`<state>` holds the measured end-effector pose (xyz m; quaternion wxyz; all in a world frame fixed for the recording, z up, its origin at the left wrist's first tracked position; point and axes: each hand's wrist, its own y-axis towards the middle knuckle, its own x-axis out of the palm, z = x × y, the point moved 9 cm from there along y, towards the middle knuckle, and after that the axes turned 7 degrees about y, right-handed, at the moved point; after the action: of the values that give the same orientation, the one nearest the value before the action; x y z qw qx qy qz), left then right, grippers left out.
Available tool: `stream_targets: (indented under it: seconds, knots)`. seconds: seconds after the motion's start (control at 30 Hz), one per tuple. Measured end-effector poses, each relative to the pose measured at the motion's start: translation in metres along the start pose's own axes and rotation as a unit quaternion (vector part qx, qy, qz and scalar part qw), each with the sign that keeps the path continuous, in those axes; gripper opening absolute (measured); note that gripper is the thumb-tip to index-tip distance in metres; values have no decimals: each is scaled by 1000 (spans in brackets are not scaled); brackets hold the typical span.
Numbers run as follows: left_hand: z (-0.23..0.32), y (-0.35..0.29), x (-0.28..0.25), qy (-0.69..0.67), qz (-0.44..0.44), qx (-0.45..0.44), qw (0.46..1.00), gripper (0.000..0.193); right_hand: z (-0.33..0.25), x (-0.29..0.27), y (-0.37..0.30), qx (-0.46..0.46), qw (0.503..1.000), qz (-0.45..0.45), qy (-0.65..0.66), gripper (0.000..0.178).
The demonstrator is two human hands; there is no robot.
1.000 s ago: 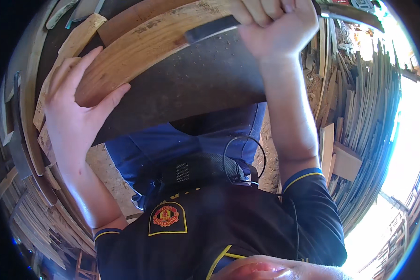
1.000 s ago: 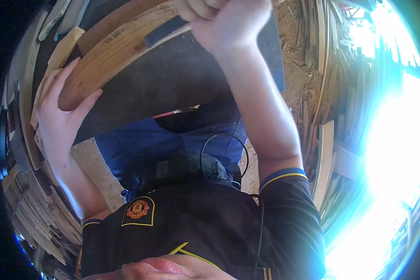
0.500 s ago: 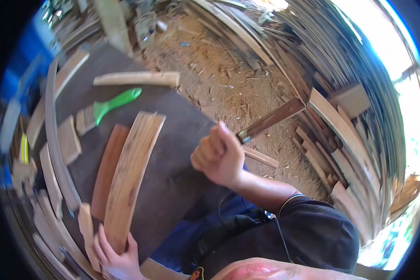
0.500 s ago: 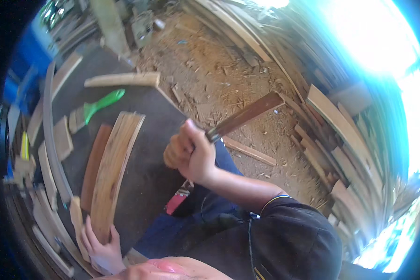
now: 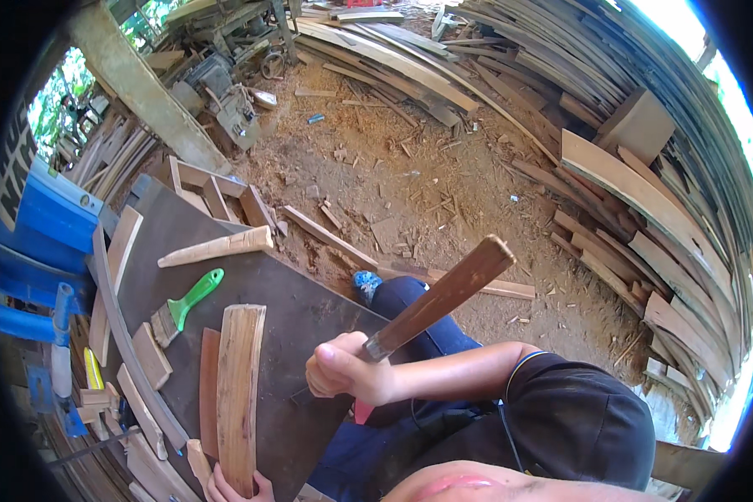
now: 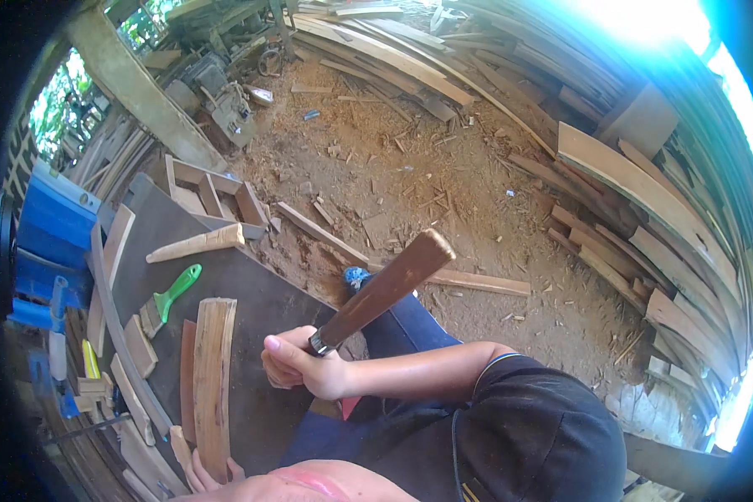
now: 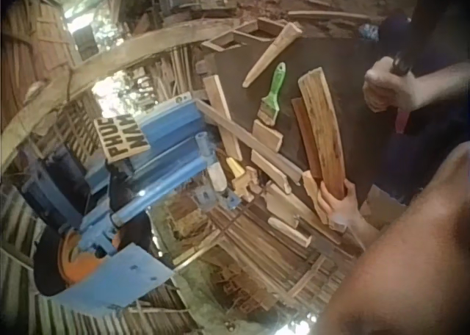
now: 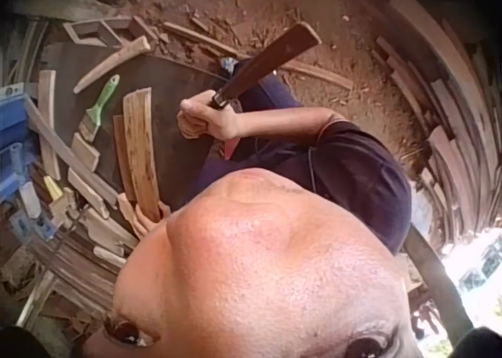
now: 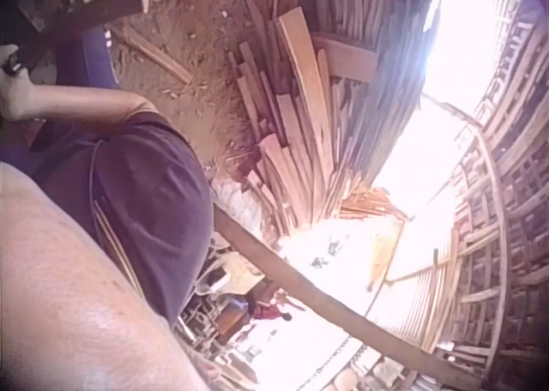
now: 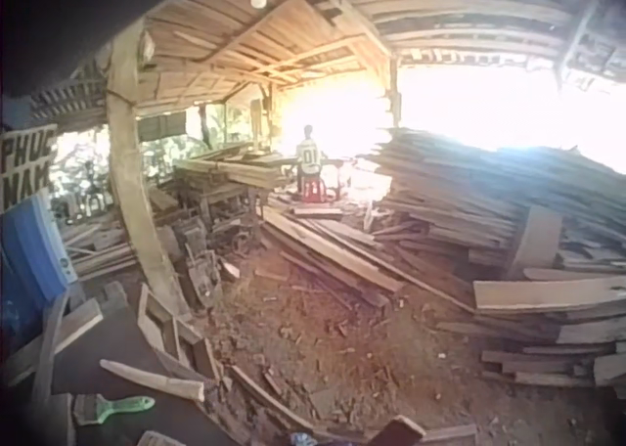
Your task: The person uses a chisel and a wooden mallet to shape and smooth the edges of a rectangular wooden plank on a workbench. They repeatedly strike the chisel to remove wood shavings, occasionally pausing to inspect the surface or adjust the plank's position.
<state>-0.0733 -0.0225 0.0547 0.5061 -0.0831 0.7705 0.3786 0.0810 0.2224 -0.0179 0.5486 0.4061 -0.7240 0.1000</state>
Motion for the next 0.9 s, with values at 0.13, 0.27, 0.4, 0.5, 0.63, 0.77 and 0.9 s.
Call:
stream_targets:
  seconds: [0.13, 0.27, 0.4, 0.5, 0.63, 0.77, 0.9]
  knots:
    - [8, 4, -4, 15, 1, 8, 1000, 43, 2, 0, 0, 5, 1000, -5, 5, 52]
    - [6, 0, -2, 12, 11, 9, 1000, 40, 2, -1, 2, 17, 1000, -3, 0, 52]
    - [7, -1, 0, 15, 35, 12, 999, 37, 6, -4, 2, 25, 1000, -3, -2, 52]
    - [7, -2, -1, 11, 45, 13, 999, 36, 6, -4, 2, 26, 1000, -7, -7, 52]
    - [2, -6, 3, 26, 5, -39, 999, 36, 5, -3, 2, 23, 1000, -12, 1, 51]
    - [0, -6, 3, -3, -42, -76, 996, 41, 8, -8, 2, 44, 999, 1, -15, 56]
    - [-4, -5, 5, -13, -76, -78, 994, 47, 7, -8, 4, 27, 1000, 5, -6, 55]
